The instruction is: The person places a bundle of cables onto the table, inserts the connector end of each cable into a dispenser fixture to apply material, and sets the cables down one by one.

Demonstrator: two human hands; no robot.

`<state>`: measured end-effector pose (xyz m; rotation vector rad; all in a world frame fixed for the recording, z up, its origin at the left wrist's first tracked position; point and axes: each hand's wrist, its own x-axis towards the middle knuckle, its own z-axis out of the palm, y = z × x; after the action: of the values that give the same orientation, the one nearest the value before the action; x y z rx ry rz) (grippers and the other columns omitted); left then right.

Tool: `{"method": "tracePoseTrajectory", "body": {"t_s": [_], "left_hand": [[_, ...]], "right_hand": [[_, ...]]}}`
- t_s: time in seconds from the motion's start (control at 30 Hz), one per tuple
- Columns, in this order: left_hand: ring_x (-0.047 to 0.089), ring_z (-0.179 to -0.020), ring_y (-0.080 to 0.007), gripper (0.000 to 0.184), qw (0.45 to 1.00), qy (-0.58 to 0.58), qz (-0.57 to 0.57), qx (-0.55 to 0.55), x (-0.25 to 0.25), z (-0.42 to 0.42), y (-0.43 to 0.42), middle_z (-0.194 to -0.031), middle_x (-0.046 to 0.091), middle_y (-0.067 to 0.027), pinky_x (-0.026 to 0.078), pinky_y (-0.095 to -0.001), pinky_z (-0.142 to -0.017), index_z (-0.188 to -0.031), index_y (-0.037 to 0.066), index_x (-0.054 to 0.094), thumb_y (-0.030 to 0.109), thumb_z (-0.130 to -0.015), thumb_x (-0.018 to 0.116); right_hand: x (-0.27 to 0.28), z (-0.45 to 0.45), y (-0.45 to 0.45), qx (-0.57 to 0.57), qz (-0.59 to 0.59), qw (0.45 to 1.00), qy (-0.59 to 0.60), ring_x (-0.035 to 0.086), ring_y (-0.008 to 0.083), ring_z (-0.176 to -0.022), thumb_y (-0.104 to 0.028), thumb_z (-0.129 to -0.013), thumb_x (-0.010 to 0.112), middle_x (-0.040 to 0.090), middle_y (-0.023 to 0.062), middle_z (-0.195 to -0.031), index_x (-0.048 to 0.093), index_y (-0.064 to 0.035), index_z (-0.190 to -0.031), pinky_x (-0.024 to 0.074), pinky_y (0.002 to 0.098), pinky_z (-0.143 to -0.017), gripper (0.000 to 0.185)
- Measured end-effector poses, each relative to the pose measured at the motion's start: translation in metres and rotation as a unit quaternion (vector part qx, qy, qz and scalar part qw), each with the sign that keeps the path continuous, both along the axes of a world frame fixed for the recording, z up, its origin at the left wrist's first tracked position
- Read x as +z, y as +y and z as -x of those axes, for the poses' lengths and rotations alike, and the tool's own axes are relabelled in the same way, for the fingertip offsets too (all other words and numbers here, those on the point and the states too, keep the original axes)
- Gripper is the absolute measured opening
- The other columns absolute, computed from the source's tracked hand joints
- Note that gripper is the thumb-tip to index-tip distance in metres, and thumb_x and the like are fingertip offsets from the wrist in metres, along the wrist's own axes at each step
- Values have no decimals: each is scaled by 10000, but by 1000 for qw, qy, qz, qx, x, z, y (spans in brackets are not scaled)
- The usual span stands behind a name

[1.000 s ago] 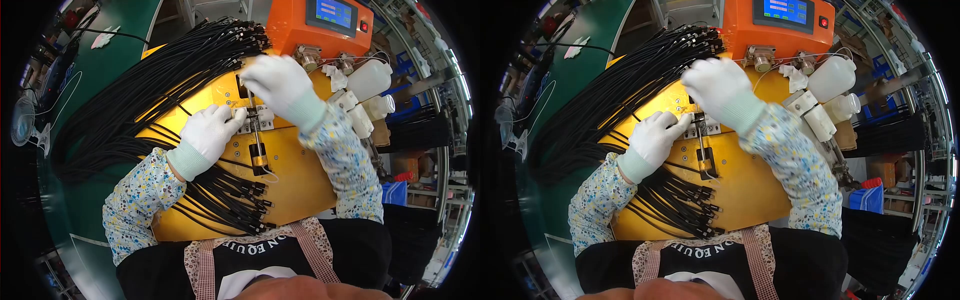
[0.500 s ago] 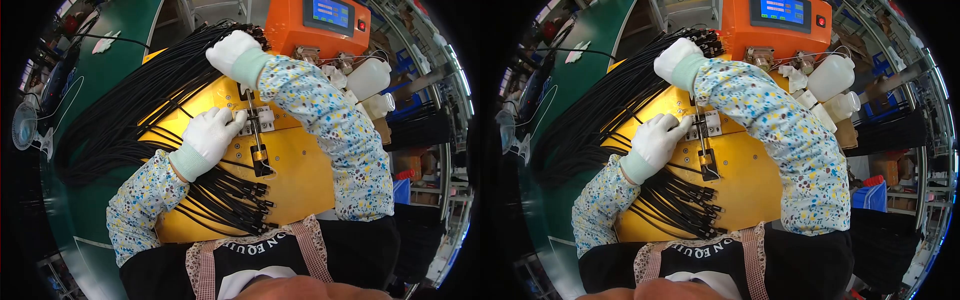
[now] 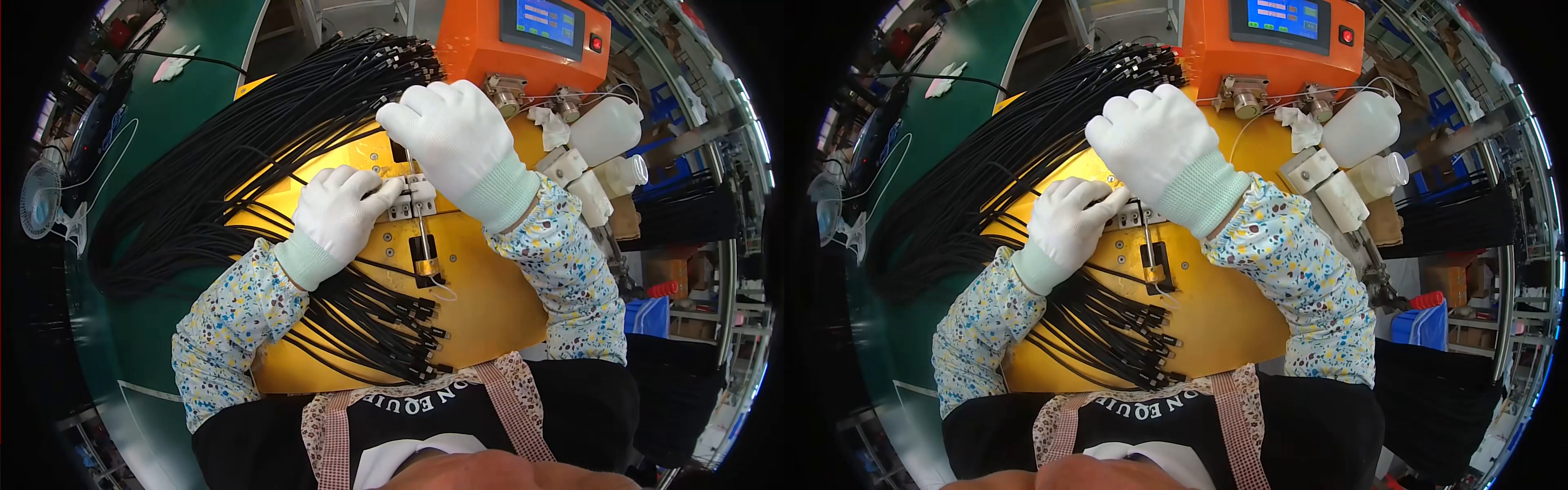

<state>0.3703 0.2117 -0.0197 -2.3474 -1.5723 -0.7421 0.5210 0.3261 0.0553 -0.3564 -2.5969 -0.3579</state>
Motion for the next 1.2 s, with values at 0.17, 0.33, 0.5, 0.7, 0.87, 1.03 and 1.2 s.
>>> {"method": "tracePoseTrajectory", "body": {"t_s": [0.17, 0.33, 0.5, 0.7, 0.87, 1.03, 1.2], "left_hand": [[593, -795, -203, 341, 1000, -3, -12, 6, 3, 0, 1, -873, 627, -2, 481, -336, -748, -1039, 160, 702, 63, -716, 649], [595, -928, -231, 323, 966, -56, 249, -47, 45, 0, -18, -973, 644, -37, 473, -371, -813, -995, 159, 703, 45, -696, 665], [579, -1081, -319, 382, 997, -77, 22, 9, 82, -23, -32, -1124, 631, -104, 459, -403, -914, -1036, 98, 685, 13, -664, 696], [635, -701, -338, 112, 934, -286, 212, -19, 37, -12, -22, -774, 626, -161, 515, -371, -625, -924, 27, 648, 79, -828, 673], [621, -669, -340, 96, 932, -298, 203, -28, 30, -14, -25, -755, 615, -167, 507, -361, -605, -895, 21, 638, 82, -831, 676], [565, -596, -121, 204, 868, -380, 318, -38, 27, -3, -14, -697, 619, -75, 458, -267, -556, -886, -20, 644, 175, -924, 597], [519, -577, -91, 394, 824, -413, 374, -101, 16, 6, -9, -669, 597, -16, 438, -244, -545, -833, 5, 606, 341, -1000, 489]], "right_hand": [[-6, -4, 3, -34, -1, 999, -23, 564, 188, -748, -167, -791, 642, 532, 8, -786, 592, -118, -928, 444, 316, -676, 154], [-16, -9, 2, -41, 160, 986, 22, 605, 248, -778, -184, -838, 636, 584, 56, -806, 598, -94, -908, 474, 359, -681, 120], [-18, -39, -22, 26, 384, 923, -6, 621, 304, -822, -203, -856, 615, 599, 110, -849, 598, -83, -915, 501, 409, -709, 134], [-23, -46, -38, 34, 377, 925, 11, 612, 315, -823, -178, -851, 619, 592, 104, -860, 591, -78, -933, 491, 414, -722, 132], [-32, -44, -40, 68, 381, 922, 31, 594, 321, -803, -128, -849, 629, 596, 109, -852, 581, -65, -906, 469, 389, -705, 98], [-37, -41, -41, 31, 480, 874, 72, 632, 301, -763, -154, -833, 680, 622, 124, -837, 623, -38, -930, 495, 361, -668, 161], [-44, -39, -39, 13, 458, 886, 72, 634, 320, -760, -256, -828, 685, 625, 126, -833, 610, -57, -912, 507, 400, -666, 229]]}}
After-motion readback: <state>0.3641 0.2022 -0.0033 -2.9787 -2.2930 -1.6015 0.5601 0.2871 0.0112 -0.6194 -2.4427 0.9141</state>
